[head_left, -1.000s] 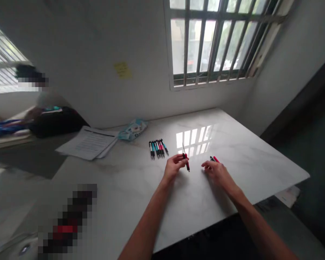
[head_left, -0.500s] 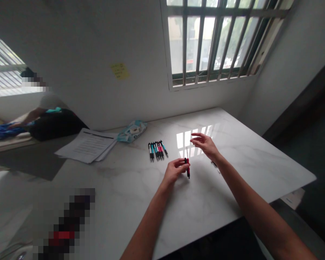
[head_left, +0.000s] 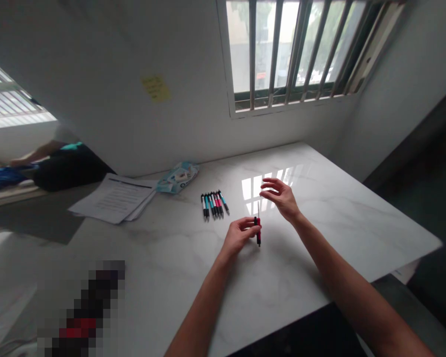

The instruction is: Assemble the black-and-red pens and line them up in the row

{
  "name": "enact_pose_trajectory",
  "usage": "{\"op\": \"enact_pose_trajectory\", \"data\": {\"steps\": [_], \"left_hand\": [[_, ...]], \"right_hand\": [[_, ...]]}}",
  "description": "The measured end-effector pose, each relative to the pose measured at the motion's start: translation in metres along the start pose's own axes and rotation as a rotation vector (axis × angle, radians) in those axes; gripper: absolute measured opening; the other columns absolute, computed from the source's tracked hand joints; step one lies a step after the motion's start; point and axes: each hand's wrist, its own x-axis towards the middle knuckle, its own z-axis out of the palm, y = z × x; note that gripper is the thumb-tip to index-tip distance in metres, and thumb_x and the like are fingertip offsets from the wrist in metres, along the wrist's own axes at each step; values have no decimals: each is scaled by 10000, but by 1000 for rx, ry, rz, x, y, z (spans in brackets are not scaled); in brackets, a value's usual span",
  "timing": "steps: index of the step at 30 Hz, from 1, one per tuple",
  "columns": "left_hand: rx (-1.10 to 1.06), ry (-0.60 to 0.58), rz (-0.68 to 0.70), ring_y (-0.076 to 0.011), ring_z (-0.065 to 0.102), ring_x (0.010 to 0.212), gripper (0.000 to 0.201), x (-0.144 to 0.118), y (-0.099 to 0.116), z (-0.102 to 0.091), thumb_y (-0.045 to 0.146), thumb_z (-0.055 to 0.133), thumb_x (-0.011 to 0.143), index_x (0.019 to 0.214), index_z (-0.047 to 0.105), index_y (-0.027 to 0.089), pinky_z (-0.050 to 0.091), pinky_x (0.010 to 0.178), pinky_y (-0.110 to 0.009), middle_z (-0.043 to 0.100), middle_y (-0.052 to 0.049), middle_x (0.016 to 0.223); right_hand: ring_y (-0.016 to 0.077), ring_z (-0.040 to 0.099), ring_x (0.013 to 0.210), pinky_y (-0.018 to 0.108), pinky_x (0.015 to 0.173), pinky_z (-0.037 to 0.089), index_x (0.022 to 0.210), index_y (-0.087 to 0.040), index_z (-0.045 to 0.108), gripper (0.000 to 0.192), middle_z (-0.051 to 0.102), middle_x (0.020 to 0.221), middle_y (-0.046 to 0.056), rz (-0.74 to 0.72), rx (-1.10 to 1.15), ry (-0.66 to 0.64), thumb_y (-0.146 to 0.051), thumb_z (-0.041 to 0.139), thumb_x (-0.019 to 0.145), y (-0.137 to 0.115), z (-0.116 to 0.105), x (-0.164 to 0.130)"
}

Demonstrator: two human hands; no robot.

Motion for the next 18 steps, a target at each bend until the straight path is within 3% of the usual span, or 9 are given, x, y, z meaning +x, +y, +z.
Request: {"op": "enact_pose_trajectory", "data": {"steps": [8,18], "left_hand": [[27,-1,12,-229,724,877,409,-1,1,1,399,902,701,1022,811,162,515,788,-308,805,-122,975],[29,-8,21,-239,732,886,400,-3,3,2,400,897,711,1022,811,163,523,803,-318,805,-121,975]], "right_hand": [[244,754,976,450,932,632,1344,-269,639,691,764,1097,67,60,-20,-115,-399,921,726,-5,-2,-3],[242,752,988,447,939,629,1355,-267,640,686,763,1087,63,54,-29,-136,-387,915,738,-4,-7,-3]]}}
